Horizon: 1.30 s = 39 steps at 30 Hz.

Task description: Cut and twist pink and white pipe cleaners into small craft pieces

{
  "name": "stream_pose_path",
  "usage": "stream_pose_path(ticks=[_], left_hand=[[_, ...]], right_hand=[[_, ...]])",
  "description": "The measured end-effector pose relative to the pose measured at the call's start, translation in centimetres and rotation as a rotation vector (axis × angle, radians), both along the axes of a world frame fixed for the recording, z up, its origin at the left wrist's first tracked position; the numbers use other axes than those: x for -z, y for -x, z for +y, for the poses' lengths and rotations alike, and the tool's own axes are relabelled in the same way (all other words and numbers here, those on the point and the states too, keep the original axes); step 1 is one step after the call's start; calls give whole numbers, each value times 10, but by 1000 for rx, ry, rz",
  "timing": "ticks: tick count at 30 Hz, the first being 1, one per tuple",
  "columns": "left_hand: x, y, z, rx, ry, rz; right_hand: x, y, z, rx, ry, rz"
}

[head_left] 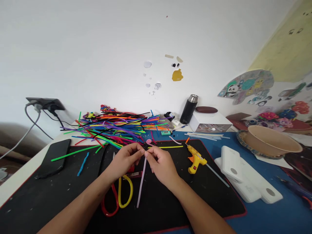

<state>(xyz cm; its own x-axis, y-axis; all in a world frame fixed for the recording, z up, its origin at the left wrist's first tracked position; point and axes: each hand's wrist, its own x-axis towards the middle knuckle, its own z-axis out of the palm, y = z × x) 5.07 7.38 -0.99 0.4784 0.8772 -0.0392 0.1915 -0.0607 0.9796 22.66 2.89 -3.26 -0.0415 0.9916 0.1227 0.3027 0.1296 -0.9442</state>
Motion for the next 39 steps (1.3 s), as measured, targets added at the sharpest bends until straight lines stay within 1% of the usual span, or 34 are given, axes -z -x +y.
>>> stream_pose_path(ticks=[3,8,13,16,18,22,24,26,28,31,33,36,39], left_hand=[[-1,-1,0,-10,-3,10],[4,-2,2,-46,-29,-1],[7,-1,4,-53,-18,-16],[5,-1,5,-34,-34,-19],[3,-1,4,14,-18,-6],[-1,-2,1,115,116,44],[-2,-2,1,122,159,43],[-3,-2,2,100,151,43],[-3,-2,3,72,128,54],[-4,-1,4,52,125,77],[-4,-1,4,49,124,104],[-5,-2,2,27,94,129],[-7,-3,0,-7,54,118]], right_hand=[[1,0,1,-8,27,48],[3,-1,5,-91,141,207],[1,-3,6,-117,170,242],[-1,-5,6,-93,174,275],[-2,-7,7,-59,168,290],[-3,-11,9,-35,169,282],[-4,-13,10,-59,191,263],[-6,-16,12,-65,200,247],[-9,-22,14,-15,171,228],[-9,-33,19,110,84,118],[-7,-39,21,172,38,-55],[-2,-41,21,168,-8,-383],[2,-36,18,126,4,-628]])
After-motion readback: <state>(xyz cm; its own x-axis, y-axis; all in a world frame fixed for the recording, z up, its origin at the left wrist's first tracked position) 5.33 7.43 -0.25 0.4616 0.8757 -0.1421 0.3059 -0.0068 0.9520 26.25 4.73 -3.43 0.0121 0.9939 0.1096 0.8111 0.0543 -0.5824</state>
